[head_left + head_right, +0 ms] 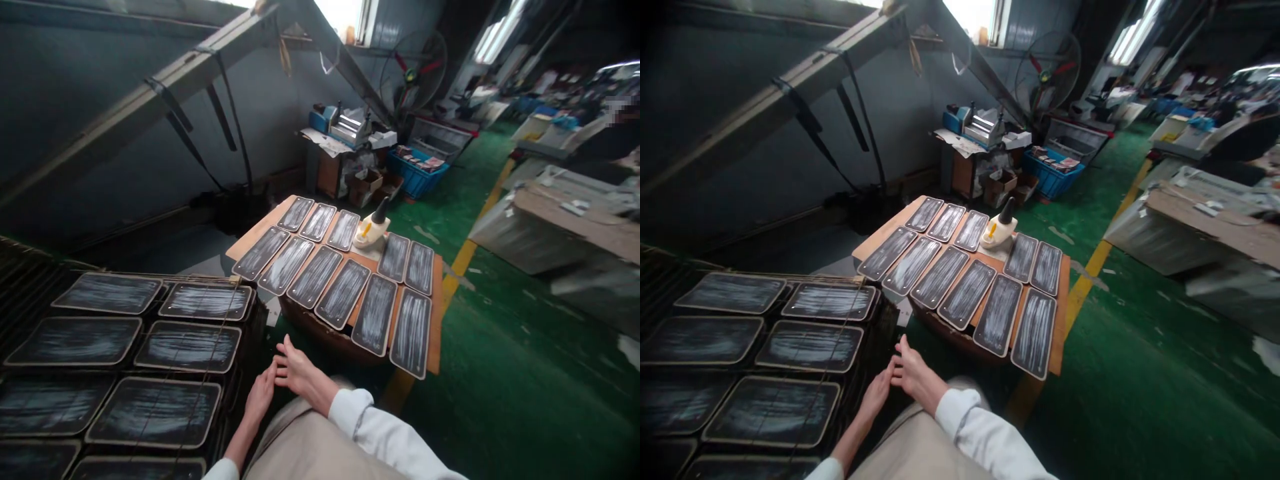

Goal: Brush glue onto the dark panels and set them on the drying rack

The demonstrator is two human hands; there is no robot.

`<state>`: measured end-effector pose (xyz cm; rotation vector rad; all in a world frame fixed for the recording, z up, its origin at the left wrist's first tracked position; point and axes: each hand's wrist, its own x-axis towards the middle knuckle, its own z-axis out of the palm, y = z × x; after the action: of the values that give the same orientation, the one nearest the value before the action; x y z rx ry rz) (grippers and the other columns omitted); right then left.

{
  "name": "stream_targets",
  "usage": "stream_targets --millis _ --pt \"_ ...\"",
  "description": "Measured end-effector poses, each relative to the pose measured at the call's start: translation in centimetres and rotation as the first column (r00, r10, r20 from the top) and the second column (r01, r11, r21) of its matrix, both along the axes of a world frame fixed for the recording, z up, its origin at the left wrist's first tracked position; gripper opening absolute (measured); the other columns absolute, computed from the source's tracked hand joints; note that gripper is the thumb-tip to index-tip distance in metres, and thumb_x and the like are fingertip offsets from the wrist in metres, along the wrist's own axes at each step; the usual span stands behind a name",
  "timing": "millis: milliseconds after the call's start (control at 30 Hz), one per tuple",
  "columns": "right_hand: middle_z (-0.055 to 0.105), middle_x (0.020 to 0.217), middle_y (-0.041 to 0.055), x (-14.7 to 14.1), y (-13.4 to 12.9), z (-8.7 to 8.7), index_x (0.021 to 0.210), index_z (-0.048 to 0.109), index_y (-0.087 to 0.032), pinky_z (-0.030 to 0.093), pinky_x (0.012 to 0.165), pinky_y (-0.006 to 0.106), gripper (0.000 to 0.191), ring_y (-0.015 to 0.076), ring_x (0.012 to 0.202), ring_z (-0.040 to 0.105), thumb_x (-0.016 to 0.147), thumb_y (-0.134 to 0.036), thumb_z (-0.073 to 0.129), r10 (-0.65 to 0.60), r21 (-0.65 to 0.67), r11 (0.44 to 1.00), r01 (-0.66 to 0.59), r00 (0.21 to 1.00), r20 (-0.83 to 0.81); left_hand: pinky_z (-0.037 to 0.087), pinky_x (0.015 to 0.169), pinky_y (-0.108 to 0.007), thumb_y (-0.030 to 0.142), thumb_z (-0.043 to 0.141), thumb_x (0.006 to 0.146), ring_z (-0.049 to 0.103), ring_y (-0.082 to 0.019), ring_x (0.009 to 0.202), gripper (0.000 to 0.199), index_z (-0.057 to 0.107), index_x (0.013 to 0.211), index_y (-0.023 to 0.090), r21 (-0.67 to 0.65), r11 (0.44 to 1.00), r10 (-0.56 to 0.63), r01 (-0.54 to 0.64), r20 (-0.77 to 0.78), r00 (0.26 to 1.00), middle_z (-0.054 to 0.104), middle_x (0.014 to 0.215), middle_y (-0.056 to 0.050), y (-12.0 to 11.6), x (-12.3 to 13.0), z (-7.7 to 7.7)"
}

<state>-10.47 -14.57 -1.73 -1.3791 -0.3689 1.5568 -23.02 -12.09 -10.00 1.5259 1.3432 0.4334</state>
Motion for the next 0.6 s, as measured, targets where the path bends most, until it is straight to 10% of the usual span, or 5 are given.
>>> stream_targets --millis 200,367,600 --pt "0.066 0.106 0.0092 13.0 -9.1 0.0 0.105 0.065 -0.019 0.047 0.091 0.041 0.044 0.0262 0.102 0.060 0.073 -0.048 0.066 -0.274 0.028 0.956 0.292 0.851 0.448 0.053 0.082 -0.041 0.062 0.062 0.062 0.068 -0.031 0.091 0.060 0.067 0.094 0.012 -0.050 0.999 -0.002 0.006 0.082 0.997 0.073 0.094 -0.015 1.0 5.5 1.7" --pt "0.043 0.135 0.0211 24.5 -19.1 -1.2 0.123 0.051 -0.013 0.029 0.107 0.050 0.054 0.0349 0.128 0.040 0.074 -0.037 0.056 -0.372 -0.097 0.735 0.671 0.520 0.769 0.051 0.074 -0.034 0.047 0.066 0.069 0.068 -0.024 0.079 0.041 0.067 0.094 0.015 -0.039 0.964 -0.255 0.262 0.123 0.959 0.072 0.083 -0.009 -0.5 16.3 5.1" --pt "0.050 0.120 0.0272 28.7 -23.5 -6.0 0.113 0.053 -0.012 0.043 0.087 0.054 0.062 0.0427 0.114 0.052 0.061 -0.044 0.066 -0.289 -0.270 0.528 0.805 0.469 0.835 0.045 0.077 -0.032 0.028 0.070 0.067 0.066 -0.025 0.085 0.037 0.061 0.101 0.015 -0.070 0.969 -0.245 0.239 -0.105 0.964 0.069 0.089 -0.011 -3.7 25.2 3.7"
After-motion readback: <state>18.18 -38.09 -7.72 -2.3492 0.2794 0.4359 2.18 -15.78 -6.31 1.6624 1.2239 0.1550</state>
